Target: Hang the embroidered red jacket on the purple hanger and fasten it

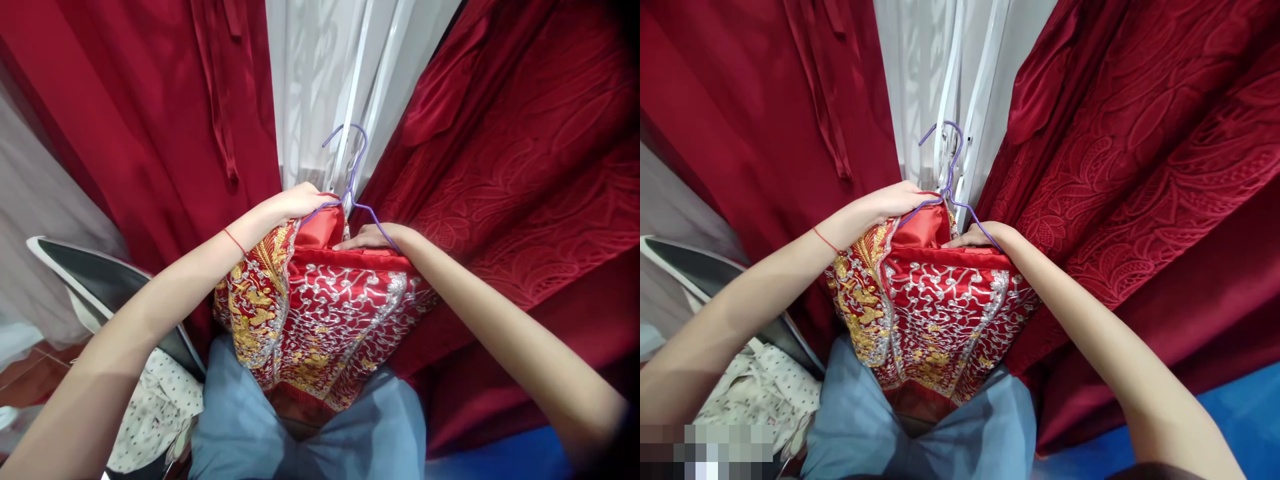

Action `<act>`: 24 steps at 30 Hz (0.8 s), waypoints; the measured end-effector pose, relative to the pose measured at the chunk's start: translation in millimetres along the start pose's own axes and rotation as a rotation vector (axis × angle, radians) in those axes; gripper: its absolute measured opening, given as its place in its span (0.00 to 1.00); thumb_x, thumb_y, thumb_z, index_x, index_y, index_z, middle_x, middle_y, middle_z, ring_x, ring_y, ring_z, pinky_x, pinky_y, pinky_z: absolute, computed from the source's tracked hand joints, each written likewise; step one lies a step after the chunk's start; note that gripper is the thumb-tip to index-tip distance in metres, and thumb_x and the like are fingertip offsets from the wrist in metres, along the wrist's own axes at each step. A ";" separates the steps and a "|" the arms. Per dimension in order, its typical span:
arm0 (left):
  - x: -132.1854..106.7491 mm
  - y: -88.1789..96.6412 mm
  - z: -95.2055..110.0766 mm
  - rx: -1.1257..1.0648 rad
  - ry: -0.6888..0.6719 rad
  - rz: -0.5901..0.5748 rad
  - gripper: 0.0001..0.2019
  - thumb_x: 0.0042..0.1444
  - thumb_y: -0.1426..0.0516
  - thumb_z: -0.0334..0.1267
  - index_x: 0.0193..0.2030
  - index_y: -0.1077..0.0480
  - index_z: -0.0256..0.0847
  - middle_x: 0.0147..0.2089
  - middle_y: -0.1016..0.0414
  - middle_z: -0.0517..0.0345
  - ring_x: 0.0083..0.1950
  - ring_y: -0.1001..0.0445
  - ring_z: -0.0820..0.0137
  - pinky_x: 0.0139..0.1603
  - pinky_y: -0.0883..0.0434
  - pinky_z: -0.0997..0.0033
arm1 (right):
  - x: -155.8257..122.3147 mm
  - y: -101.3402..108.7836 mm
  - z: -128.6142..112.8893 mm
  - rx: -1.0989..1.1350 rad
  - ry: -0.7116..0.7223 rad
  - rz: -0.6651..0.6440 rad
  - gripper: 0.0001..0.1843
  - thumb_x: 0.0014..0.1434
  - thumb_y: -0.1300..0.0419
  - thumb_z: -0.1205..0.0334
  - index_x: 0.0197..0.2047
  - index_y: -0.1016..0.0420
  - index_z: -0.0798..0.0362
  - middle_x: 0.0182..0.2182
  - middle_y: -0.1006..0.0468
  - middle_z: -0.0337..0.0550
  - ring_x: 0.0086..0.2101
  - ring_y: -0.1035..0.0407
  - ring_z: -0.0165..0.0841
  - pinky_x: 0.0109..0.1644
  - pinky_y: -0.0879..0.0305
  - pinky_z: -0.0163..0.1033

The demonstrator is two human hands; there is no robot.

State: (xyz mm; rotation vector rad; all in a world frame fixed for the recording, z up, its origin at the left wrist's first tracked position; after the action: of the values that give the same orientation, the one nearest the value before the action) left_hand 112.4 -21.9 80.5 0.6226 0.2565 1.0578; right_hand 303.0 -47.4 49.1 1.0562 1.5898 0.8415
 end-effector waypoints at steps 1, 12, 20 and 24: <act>0.5 -0.5 -1.2 -0.009 0.006 0.011 0.16 0.57 0.40 0.47 0.29 0.26 0.34 0.28 0.30 0.52 0.32 0.30 0.70 0.35 0.35 0.66 | 0.5 -0.5 1.8 0.017 -0.007 -0.021 0.34 0.46 0.36 0.28 0.27 0.18 0.56 0.30 0.18 0.49 0.34 0.25 0.40 0.39 0.30 0.39; 8.2 1.7 -6.5 0.036 -0.080 -0.009 0.21 0.53 0.40 0.54 0.31 0.24 0.34 0.28 0.29 0.50 0.32 0.29 0.66 0.34 0.36 0.62 | 4.1 -9.7 3.0 0.435 0.356 -0.040 0.18 0.41 0.29 0.47 0.24 0.23 0.54 0.24 0.22 0.40 0.25 0.31 0.31 0.32 0.33 0.37; 11.3 9.6 -7.3 0.110 -0.185 0.027 0.21 0.55 0.40 0.56 0.30 0.24 0.35 0.27 0.29 0.52 0.31 0.32 0.68 0.36 0.35 0.63 | -13.6 21.3 37.5 0.717 0.174 0.589 0.11 0.53 0.43 0.59 0.21 0.34 0.52 0.22 0.28 0.42 0.25 0.35 0.33 0.32 0.38 0.39; 7.2 8.2 -11.2 0.017 -0.234 -0.032 0.23 0.58 0.43 0.57 0.40 0.23 0.35 0.35 0.23 0.49 0.36 0.27 0.67 0.39 0.32 0.64 | -48.2 40.3 33.3 0.633 0.234 0.970 0.19 0.64 0.51 0.53 0.23 0.38 0.51 0.20 0.37 0.40 0.24 0.42 0.30 0.30 0.44 0.38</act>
State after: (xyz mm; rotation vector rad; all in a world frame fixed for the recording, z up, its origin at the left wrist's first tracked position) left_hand 104.5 -8.9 77.0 0.7483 0.0710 0.9437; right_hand 349.7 -76.4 94.3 2.3555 1.5363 1.1275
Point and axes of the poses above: each hand's wrist, its own x-axis towards the middle knuckle, its own y-axis out of the back of the hand, z = x × y, the point moved 2 cm from there along x, towards the middle knuckle
